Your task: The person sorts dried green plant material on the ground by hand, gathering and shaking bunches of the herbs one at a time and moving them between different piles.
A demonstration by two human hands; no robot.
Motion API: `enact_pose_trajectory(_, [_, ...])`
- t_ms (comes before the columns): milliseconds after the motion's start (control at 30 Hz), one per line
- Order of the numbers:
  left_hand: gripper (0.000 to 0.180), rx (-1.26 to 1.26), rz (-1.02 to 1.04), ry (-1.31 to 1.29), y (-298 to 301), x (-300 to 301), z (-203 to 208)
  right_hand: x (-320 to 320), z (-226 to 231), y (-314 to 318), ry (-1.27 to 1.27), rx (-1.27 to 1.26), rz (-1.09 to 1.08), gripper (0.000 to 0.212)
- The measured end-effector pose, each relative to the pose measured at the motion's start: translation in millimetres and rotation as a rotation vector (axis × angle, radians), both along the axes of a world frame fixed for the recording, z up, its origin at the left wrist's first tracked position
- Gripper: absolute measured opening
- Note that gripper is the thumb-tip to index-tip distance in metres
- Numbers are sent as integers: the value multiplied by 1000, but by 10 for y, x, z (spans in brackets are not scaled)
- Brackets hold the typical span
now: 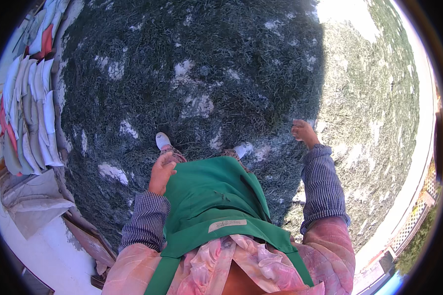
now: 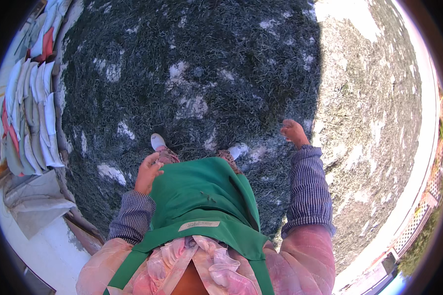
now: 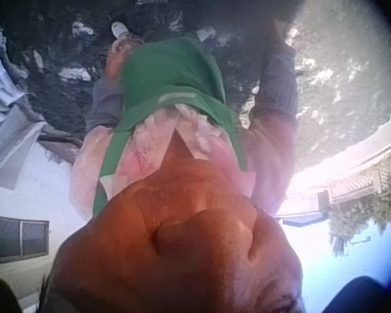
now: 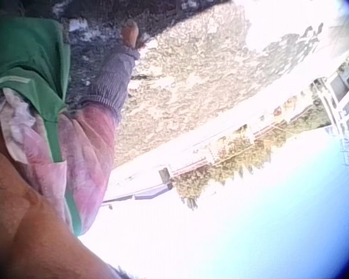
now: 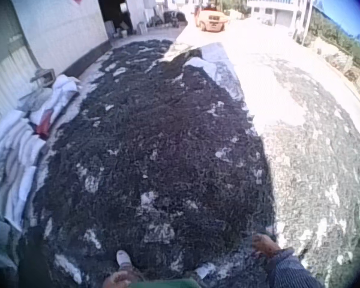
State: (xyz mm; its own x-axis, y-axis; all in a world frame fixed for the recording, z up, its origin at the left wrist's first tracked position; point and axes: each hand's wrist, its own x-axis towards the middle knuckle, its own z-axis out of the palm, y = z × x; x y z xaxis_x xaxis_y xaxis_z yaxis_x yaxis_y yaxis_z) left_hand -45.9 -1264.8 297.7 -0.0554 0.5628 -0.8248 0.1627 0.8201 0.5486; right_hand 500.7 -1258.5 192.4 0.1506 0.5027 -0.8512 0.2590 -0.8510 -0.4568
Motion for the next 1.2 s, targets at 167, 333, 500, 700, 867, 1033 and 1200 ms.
enact_pose_trajectory(167, [47,-155,-166,-38,125,-280,-1103,-1207,-1353,86,73,-31,28,48])
enact_pose_trajectory(333, [44,19,-469,-63,172,-512,-2324,-2616,-2659,862,-172,321,563,51])
enact_pose_trajectory(500, [43,126,-563,-125,455,-577,-2784,-3374,-3597,2414,-374,467,718,53])
enact_pose_trajectory(700, [44,236,-694,-76,534,-647,-2933,-3669,-4514,3203,-657,536,654,48])
enact_pose_trajectory(867, [44,143,-692,-138,639,-596,-2977,-3396,-4918,2396,-465,546,853,8])
enact_pose_trajectory(1033, [43,94,-474,-210,851,-657,-2962,-3648,-3647,2126,525,104,-332,17])
enact_pose_trajectory(1200, [43,58,-468,-185,939,-578,-2977,-3231,-3837,1538,-172,-65,340,33])
